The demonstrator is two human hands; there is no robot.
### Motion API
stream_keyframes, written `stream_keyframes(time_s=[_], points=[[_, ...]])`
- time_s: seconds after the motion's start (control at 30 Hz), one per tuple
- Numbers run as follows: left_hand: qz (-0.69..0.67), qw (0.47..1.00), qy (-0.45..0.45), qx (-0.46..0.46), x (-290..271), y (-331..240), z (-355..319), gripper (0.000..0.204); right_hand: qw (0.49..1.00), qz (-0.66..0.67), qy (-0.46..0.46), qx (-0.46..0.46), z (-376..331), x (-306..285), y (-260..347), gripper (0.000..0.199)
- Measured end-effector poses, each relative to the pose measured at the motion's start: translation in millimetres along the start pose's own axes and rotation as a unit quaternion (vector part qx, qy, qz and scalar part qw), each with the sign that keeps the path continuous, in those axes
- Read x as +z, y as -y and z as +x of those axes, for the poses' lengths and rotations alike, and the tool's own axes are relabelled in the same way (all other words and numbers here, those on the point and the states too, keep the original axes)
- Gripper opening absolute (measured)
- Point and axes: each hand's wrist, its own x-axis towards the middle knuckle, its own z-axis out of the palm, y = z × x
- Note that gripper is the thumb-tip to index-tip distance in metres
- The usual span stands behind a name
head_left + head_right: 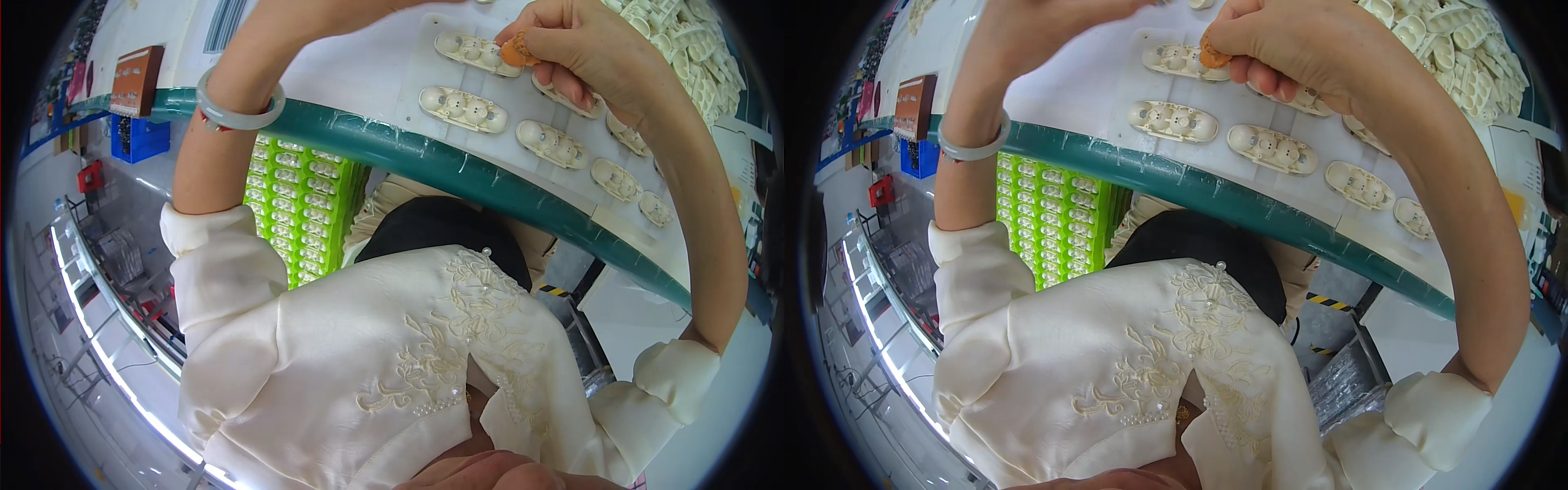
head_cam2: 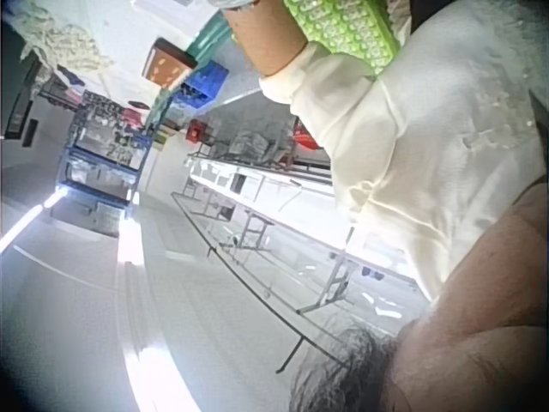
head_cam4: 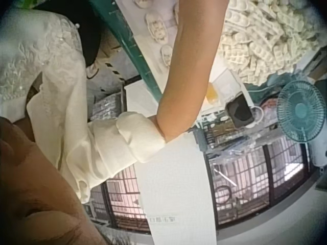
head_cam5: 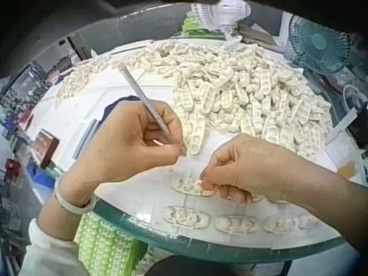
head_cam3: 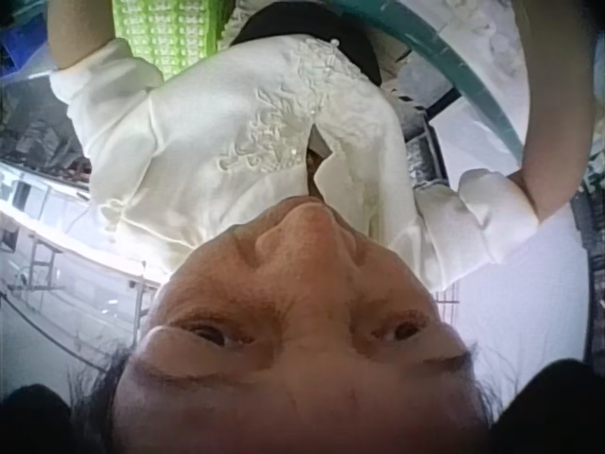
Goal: Assembling white plastic components using a squeeze bottle of glue and a metal tool.
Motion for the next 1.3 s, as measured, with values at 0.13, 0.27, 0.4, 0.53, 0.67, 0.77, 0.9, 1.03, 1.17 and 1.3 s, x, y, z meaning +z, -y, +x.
stream_keyframes(time_s=[0.13,0.27,0.4,0.53,0.67,0.77,0.9,1.03,1.17,1.3], points=[[0.049,0.998,-0.003,-0.031,1.2,-8.1,-17.5,0.011,0.999,0.021,-0.010,0.027,0.5,0.7,0.7,0.015],[0.045,0.995,0.059,-0.060,8.2,-1.9,-19.3,0.012,0.999,0.005,-0.028,0.032,-0.1,1.4,0.8,0.014],[0.066,0.995,0.049,-0.059,10.6,-1.2,-21.4,0.005,0.999,0.025,-0.015,0.026,1.2,1.5,-1.8,0.013],[0.080,0.995,0.046,-0.022,13.3,1.8,-18.0,0.005,1.000,0.012,-0.006,0.015,1.4,2.0,-1.1,0.014],[0.148,0.988,0.047,-0.003,17.2,-4.1,-16.8,0.007,0.999,-0.028,0.022,0.014,3.1,-4.7,1.1,0.014],[0.148,0.988,0.043,-0.015,17.8,-5.1,-18.1,0.007,0.999,-0.024,0.028,-0.012,0.7,-0.7,8.0,0.014],[0.127,0.989,0.038,-0.058,20.6,-10.9,-16.2,0.006,0.999,-0.047,0.009,-0.023,10.0,-0.8,6.4,0.013],[0.138,0.989,0.041,-0.032,21.4,-7.9,-14.9,0.006,0.999,-0.027,0.017,-0.029,18.5,-2.0,3.1,0.013],[0.116,0.993,-0.012,-0.028,10.0,4.0,-8.8,0.008,0.998,-0.063,0.017,-0.015,19.5,-2.3,8.9,0.013],[0.047,0.984,-0.155,-0.075,-14.3,-11.5,-13.0,0.010,0.999,-0.034,0.023,-0.024,17.9,-2.6,8.5,0.014]])
